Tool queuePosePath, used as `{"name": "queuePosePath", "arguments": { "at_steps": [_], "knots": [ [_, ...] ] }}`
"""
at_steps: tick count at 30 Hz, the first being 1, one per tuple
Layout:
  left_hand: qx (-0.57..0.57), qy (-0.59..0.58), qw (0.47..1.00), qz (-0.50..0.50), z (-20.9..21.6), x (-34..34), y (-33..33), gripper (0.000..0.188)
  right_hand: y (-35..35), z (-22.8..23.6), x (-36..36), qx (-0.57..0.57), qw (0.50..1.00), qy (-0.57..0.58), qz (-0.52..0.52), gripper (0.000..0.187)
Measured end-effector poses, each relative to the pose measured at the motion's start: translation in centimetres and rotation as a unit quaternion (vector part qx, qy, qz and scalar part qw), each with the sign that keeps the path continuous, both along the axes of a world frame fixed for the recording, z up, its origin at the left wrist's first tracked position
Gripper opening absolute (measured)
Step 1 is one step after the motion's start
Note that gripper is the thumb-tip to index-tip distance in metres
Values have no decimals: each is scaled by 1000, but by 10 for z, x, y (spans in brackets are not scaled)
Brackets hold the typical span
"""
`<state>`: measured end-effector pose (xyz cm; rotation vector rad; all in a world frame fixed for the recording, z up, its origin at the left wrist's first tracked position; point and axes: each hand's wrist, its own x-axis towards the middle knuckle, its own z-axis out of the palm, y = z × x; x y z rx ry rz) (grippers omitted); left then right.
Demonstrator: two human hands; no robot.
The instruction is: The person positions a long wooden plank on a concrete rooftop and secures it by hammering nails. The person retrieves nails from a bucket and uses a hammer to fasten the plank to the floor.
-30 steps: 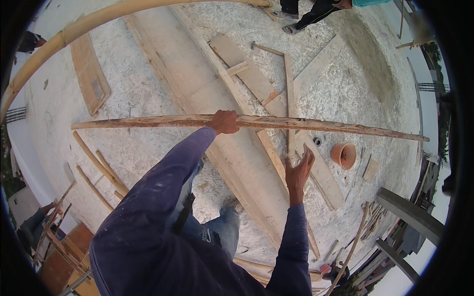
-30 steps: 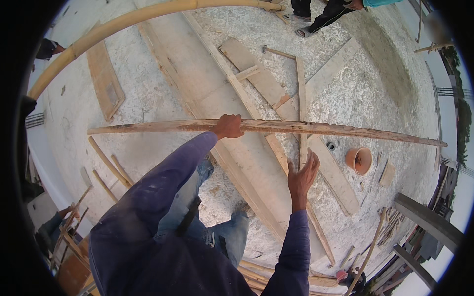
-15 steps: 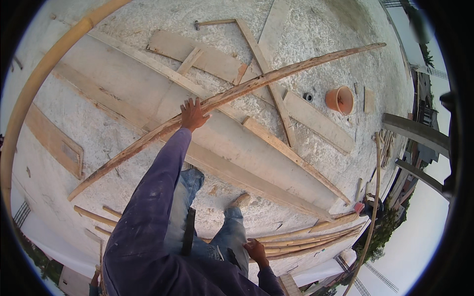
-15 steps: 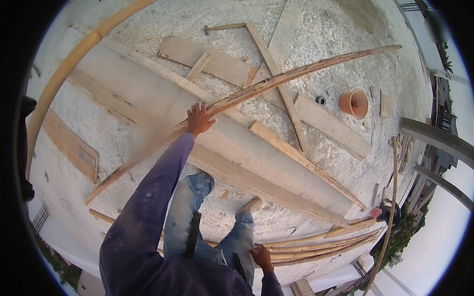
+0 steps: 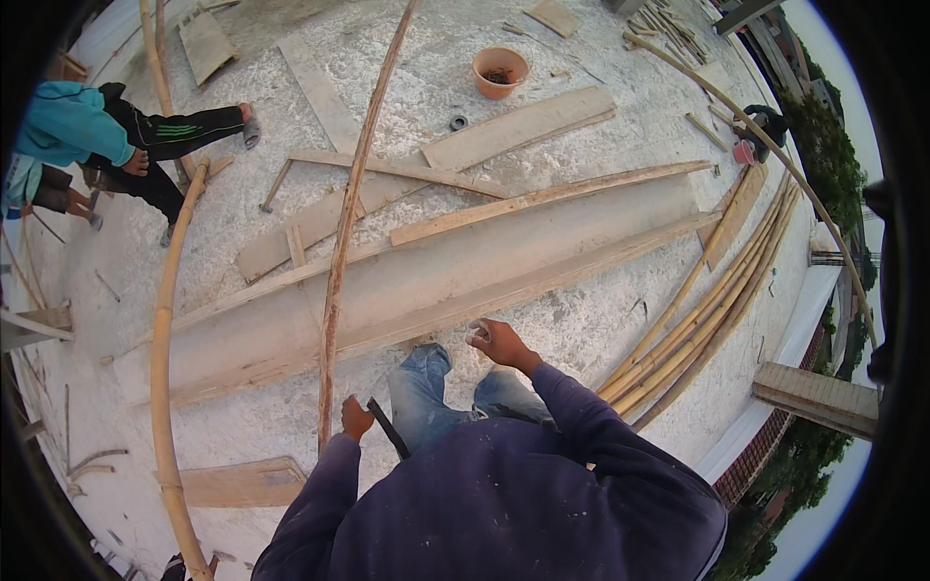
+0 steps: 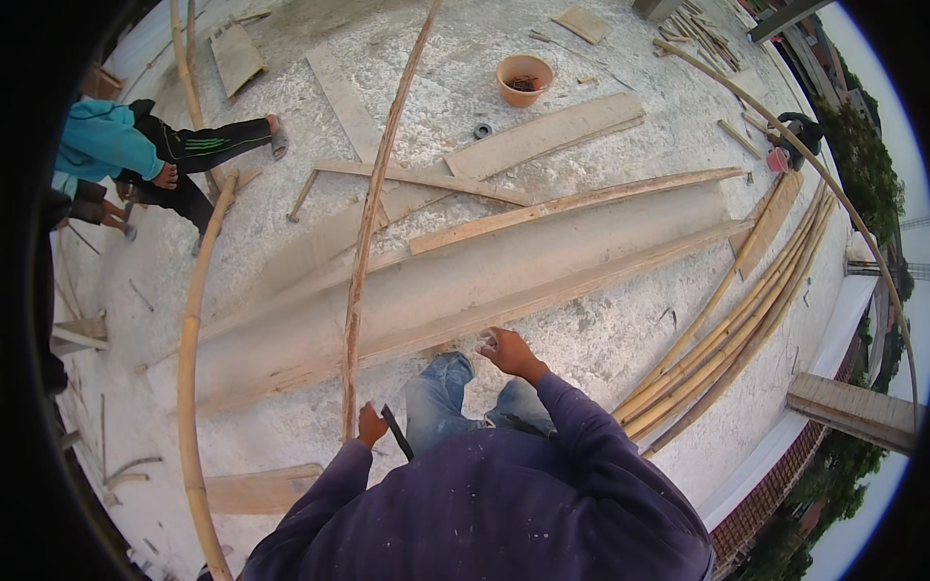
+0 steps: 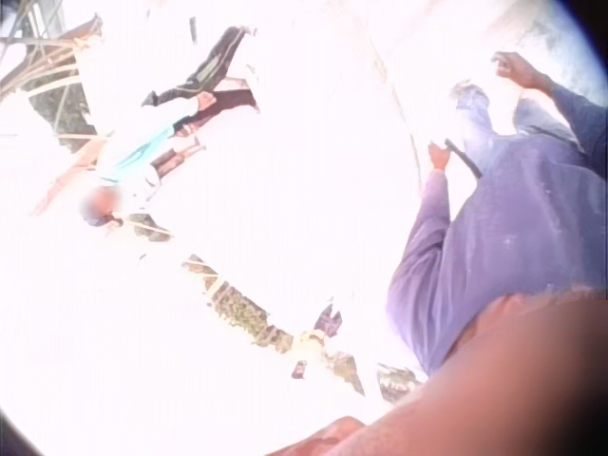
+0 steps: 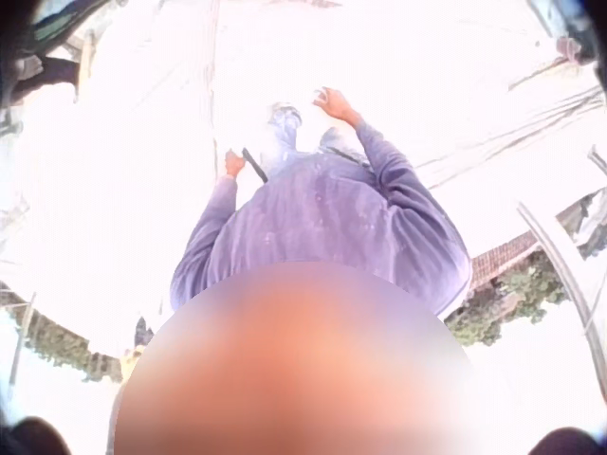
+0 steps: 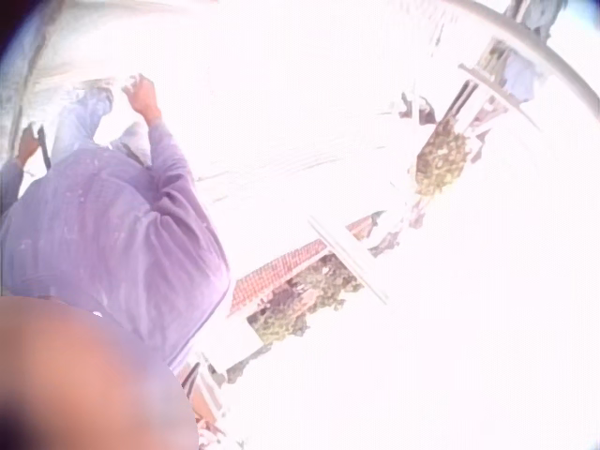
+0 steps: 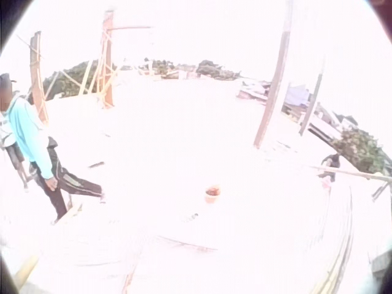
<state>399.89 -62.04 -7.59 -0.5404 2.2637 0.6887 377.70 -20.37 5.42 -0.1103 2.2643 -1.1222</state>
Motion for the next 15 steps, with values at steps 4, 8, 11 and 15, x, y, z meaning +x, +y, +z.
{"name": "queuePosePath", "arguments": {
  "at_steps": [4,8,11,15],
  "knots": [
    [33,31,996,83,40,37,40,61,62,-20,33,24,1000,3,-19,50],
    [250,-31,934,252,88,28,118,66,146,-39,85,92,992,-44,-73,50],
    [330,28,893,305,126,20,183,66,208,-43,130,106,986,-82,-95,51],
    [342,-60,891,293,140,-13,241,70,272,-40,187,118,980,-82,-136,48]
  ]
}}
